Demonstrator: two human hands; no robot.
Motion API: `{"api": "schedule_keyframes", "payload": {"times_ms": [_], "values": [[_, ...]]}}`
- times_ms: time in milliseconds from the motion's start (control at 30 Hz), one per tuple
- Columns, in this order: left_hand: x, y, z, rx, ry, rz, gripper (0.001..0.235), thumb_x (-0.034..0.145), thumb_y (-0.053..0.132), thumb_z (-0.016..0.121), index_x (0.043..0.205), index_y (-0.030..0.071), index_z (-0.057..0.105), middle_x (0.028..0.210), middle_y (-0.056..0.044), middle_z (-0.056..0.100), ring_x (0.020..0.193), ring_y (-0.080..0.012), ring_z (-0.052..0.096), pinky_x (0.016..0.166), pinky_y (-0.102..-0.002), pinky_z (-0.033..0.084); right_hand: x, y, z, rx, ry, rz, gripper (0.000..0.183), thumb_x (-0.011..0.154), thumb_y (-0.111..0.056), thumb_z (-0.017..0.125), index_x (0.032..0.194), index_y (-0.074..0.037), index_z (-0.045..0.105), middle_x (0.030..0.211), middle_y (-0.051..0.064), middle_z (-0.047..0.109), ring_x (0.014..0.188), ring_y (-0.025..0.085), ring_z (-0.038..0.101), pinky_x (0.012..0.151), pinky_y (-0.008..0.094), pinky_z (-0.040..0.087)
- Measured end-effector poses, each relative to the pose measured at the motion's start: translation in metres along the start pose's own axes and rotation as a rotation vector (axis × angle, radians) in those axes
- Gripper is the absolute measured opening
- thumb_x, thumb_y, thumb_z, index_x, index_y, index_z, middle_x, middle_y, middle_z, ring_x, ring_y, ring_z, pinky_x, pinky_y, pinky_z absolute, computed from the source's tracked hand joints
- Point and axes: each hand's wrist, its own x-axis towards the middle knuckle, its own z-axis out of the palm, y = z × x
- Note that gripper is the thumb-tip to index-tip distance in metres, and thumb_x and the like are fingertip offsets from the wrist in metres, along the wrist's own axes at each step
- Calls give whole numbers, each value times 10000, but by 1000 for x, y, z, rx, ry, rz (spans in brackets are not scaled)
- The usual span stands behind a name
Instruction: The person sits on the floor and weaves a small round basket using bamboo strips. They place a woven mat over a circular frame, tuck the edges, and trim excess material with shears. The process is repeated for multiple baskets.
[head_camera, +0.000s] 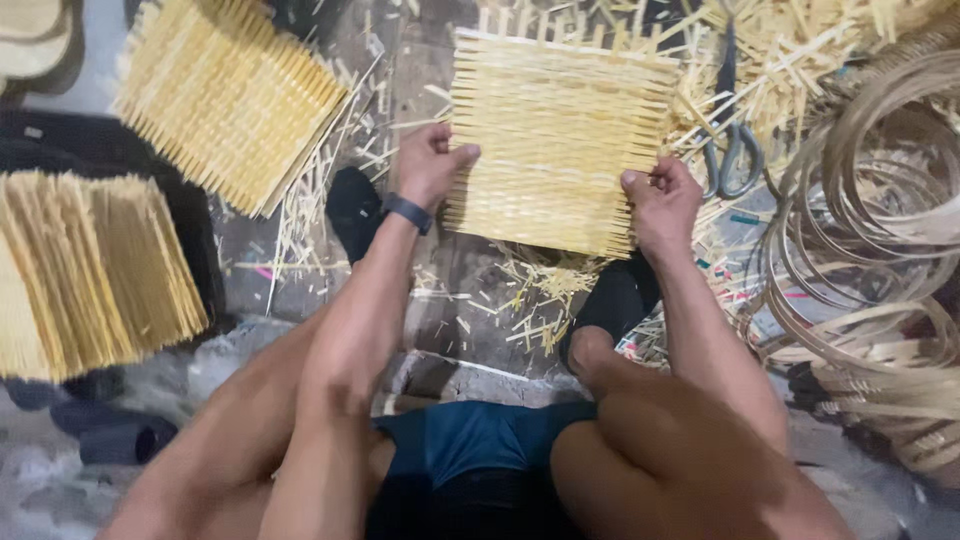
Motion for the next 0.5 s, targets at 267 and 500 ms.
{"api": "schedule_keyframes", "payload": {"times_ms": [267,500], "values": [[3,3,-10,52,-35,-14,414,784,74,874,1145,-41,708,1004,-88,780,859,-137,744,783,-262,603,6,25,-16,13,75,-87,249,916,-55,793,1115,-10,649,945,36,682,854,104,647,754,265,560],[0,8,-5,-39,10,-36,542,776,44,889,1235,-76,627,975,-85,756,820,-138,708,759,-269,590,14,-22,-203,-1380,602,-525,538,734,-332,927,1132,-85,663,1084,141,668,1008,322,639,883,436,483]]}}
